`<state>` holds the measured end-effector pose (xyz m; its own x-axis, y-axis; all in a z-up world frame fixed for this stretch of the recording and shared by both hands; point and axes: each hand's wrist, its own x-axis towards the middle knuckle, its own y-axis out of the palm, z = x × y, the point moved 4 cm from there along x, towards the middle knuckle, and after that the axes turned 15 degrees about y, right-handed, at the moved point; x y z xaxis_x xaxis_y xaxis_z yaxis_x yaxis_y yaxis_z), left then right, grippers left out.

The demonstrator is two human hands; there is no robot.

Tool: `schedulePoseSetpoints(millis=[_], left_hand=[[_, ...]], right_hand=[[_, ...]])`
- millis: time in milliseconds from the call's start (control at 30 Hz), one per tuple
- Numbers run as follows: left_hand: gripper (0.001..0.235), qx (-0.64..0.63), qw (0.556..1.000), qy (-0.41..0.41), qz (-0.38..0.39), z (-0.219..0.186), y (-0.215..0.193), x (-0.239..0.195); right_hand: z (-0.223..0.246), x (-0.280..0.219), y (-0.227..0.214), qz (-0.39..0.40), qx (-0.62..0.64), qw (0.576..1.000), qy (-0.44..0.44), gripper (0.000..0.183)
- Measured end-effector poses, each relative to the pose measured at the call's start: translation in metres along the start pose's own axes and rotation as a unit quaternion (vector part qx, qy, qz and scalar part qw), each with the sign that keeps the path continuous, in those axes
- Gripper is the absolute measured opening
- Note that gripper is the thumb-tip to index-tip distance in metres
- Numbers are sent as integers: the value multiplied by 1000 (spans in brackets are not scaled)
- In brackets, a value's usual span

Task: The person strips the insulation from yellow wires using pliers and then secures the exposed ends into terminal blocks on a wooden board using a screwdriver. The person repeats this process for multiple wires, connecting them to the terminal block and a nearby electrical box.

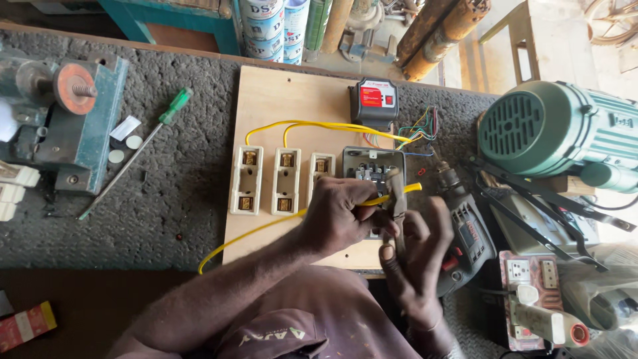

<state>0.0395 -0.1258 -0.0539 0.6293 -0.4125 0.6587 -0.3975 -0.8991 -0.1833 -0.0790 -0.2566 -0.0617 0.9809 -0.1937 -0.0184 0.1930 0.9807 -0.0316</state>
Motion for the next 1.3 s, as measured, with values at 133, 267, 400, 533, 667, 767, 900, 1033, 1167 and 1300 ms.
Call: schedulePoseSetpoints(millis=[133, 267, 400, 533, 667, 767, 900, 1033, 1167, 1300], left_hand=[[44, -39, 998, -32, -22, 2, 13, 3], [22, -107, 989, -96, 42, -2, 15, 6], [35, -51, 988, 100, 103, -33, 9, -1], [32, 27, 943, -73, 325, -34, 7, -14], [20, 20, 836, -229, 498, -31, -37, -17], [33, -204, 921, 71, 325, -74, -62, -2], [32, -446, 839, 81, 300, -94, -55, -5], [44, -530, 793, 58, 294, -102, -58, -11], [41, -555, 781, 34, 285, -101, -63, -20], [39, -559, 790, -1, 252, -95, -78, -23]], right_hand=[[-24, -8, 13, -66, 58, 996, 21, 65], [-31, -10, 7, -42, 166, 984, 48, 75], [-25, -3, -14, 18, 275, 955, 113, 82], [-9, -4, -25, 77, 222, 969, 73, 58], [12, -3, -40, 134, 280, 950, 37, 46], [13, 5, -37, 135, 249, 954, 92, 48], [16, 19, -6, 241, 318, 909, 120, 43], [46, 20, 6, 397, 110, 906, 95, 30], [79, 1, 8, 555, -36, 830, 27, 43], [93, -11, 7, 622, -59, 781, -10, 53]])
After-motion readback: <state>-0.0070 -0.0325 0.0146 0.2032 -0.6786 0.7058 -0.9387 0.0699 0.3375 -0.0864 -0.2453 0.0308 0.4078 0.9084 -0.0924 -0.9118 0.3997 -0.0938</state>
